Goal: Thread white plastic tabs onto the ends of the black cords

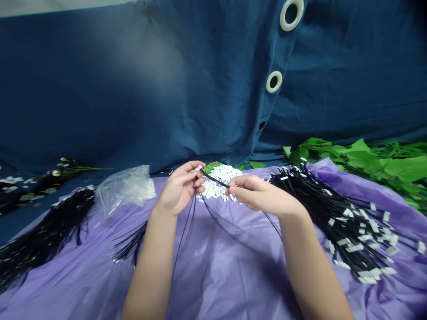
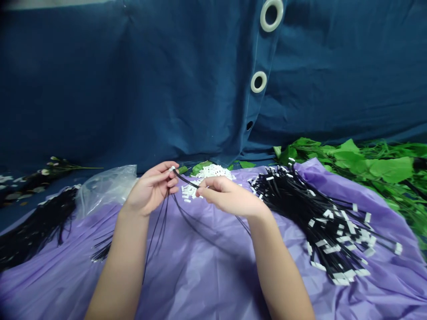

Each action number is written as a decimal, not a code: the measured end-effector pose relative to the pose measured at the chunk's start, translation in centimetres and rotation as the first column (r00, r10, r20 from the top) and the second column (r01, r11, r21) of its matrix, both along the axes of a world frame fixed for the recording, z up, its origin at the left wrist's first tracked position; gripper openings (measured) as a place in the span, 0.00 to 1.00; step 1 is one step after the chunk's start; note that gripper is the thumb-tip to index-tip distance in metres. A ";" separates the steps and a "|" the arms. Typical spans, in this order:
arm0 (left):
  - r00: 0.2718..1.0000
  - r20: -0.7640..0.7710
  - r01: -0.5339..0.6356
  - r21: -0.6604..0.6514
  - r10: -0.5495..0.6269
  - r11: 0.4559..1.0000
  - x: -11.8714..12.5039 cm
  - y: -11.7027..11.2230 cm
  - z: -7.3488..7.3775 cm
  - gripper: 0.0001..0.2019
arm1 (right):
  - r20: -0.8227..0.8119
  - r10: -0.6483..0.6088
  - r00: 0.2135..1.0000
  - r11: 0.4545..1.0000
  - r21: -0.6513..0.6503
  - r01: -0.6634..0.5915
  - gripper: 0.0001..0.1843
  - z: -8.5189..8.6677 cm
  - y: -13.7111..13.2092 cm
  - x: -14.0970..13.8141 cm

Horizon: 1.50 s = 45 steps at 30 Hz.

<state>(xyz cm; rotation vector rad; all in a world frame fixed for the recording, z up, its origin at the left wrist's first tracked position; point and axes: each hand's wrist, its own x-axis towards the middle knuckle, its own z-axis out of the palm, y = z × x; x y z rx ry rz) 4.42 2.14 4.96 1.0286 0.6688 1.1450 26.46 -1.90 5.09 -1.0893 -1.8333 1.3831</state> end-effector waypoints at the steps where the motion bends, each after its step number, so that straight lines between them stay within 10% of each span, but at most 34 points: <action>1: 1.000 -0.004 -0.026 0.006 0.026 1.000 -0.4 0.1 0.0 0.10 | 0.046 0.003 0.999 0.999 0.036 -0.005 0.14 0.2 -0.1 0.5; 5: 0.992 -0.072 -0.102 0.065 0.107 0.993 -1.7 0.5 0.3 0.10 | 0.180 0.003 0.984 0.973 0.225 -0.044 0.14 0.7 -1.0 2.7; 11: 0.977 -0.032 -0.201 0.170 0.210 0.965 -2.2 0.1 0.8 0.07 | 0.329 0.117 0.937 0.969 0.170 -0.180 0.18 0.0 0.3 4.6; 22: 0.970 -0.086 -0.207 0.207 0.228 0.956 -2.0 -1.5 1.7 0.06 | 0.748 -0.282 0.600 0.957 0.172 0.235 0.17 -10.6 9.9 0.7; 30: 0.992 0.041 -0.116 -0.011 0.116 0.993 -0.7 -1.7 2.0 0.07 | 0.804 -0.285 0.522 0.951 0.170 0.258 0.17 -12.7 10.6 -0.1; 37: 0.996 -0.065 -0.075 -0.098 0.069 0.992 0.2 -0.3 0.8 0.08 | 0.720 -0.347 0.600 0.933 0.198 0.301 0.16 -12.7 10.4 -1.1; 45: 0.983 -0.183 -0.039 -0.085 0.023 0.996 -0.1 1.0 -0.5 0.05 | 0.144 -0.267 0.953 0.932 0.291 0.217 0.16 -7.7 8.1 -0.4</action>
